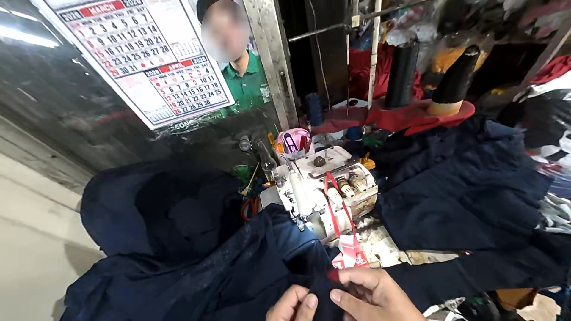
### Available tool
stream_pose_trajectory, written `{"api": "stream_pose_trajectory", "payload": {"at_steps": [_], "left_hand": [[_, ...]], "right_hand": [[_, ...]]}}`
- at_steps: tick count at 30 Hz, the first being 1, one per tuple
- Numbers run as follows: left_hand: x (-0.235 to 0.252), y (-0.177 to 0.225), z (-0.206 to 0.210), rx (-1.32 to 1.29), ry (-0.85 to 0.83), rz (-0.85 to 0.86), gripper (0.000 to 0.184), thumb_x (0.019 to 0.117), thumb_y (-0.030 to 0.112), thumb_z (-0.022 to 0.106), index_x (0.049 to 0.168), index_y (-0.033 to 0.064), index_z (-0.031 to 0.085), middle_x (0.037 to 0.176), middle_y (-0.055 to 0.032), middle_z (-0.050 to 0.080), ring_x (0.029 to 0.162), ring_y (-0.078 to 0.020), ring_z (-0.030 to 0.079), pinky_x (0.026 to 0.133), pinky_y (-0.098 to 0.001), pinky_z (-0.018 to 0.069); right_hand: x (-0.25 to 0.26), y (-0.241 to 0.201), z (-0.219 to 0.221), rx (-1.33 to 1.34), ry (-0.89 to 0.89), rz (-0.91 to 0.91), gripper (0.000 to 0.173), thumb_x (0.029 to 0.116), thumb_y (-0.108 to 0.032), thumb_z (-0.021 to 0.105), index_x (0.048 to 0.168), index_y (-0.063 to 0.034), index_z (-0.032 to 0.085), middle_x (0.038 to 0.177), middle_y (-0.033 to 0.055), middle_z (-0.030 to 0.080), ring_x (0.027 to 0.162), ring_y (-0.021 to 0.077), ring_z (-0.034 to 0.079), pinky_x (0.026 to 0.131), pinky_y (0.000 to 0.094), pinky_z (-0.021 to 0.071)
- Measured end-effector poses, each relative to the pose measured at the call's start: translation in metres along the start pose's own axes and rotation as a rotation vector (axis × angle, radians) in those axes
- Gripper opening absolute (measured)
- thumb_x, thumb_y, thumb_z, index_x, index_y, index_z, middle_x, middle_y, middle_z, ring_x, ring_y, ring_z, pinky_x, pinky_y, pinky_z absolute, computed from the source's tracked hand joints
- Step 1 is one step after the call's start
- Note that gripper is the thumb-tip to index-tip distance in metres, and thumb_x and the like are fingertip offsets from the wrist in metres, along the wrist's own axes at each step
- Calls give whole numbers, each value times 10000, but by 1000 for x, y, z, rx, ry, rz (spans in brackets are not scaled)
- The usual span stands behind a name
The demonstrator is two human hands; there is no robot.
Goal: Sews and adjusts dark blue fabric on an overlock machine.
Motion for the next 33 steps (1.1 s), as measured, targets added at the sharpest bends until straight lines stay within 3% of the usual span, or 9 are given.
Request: {"api": "stream_pose_trajectory", "payload": {"at_steps": [2,4,7,10,15,21,26,29,33], "left_hand": [[24,45,-17,116,32,109,172,1029,139,608,959,7,694,798,-17,670,702,-74,620,631,-239,531],[58,68,-30,312,64,249,203,1026,228,630,965,57,722,806,16,687,688,-52,624,606,-227,531],[110,29,-37,754,119,274,277,1015,439,572,960,222,736,823,105,703,750,-28,668,666,-283,582],[118,0,-36,965,30,144,342,990,512,551,972,214,719,832,48,708,777,-122,693,690,-413,590],[112,10,-38,920,-127,61,318,987,511,546,940,238,701,784,90,668,712,-72,644,640,-344,560],[149,2,-44,933,-284,-179,303,960,482,619,849,204,674,714,37,605,663,-128,591,632,-385,513],[144,-3,-54,936,-131,-109,285,962,495,612,890,229,685,705,68,601,649,-100,586,617,-362,514],[135,-3,-54,916,-110,-57,265,964,498,600,994,247,683,725,88,624,642,-80,600,613,-337,533],[155,1,-64,772,-268,-15,258,965,435,653,1126,234,674,730,51,623,624,-116,595,599,-359,543]], "right_hand": [[21,-20,-3,9,-2,-55,175,993,-128,680,1151,-56,700,936,63,727,689,190,714,574,361,643],[46,-23,-10,-13,67,-48,263,979,-167,708,1227,-82,680,933,46,729,670,186,711,526,342,631],[73,10,-19,-72,190,139,358,953,-232,732,1287,-143,640,927,24,743,635,184,717,508,339,631],[66,28,-15,-72,212,223,405,951,-215,722,1327,-151,587,952,2,759,627,182,726,507,346,640],[53,25,-13,-22,224,163,410,940,-172,743,1311,-125,577,952,10,759,620,195,722,483,345,633],[81,23,-19,-129,268,190,367,919,-229,762,1252,-163,624,864,-20,758,565,162,707,456,322,620],[87,27,-16,-94,310,188,330,907,-211,773,1201,-138,641,846,-3,758,538,170,698,430,320,610],[83,28,-16,-72,337,191,341,905,-226,781,1190,-128,622,854,-2,760,531,174,694,407,324,594],[91,32,-15,-31,326,185,285,903,-195,778,1140,-115,642,791,18,743,510,181,683,416,327,595]]}}
Point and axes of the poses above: each hand's wrist, its own x-axis towards the middle knuckle, its own z-axis out of the palm, y = z × x, the point moved 8 cm from there along x, towards the middle knuckle
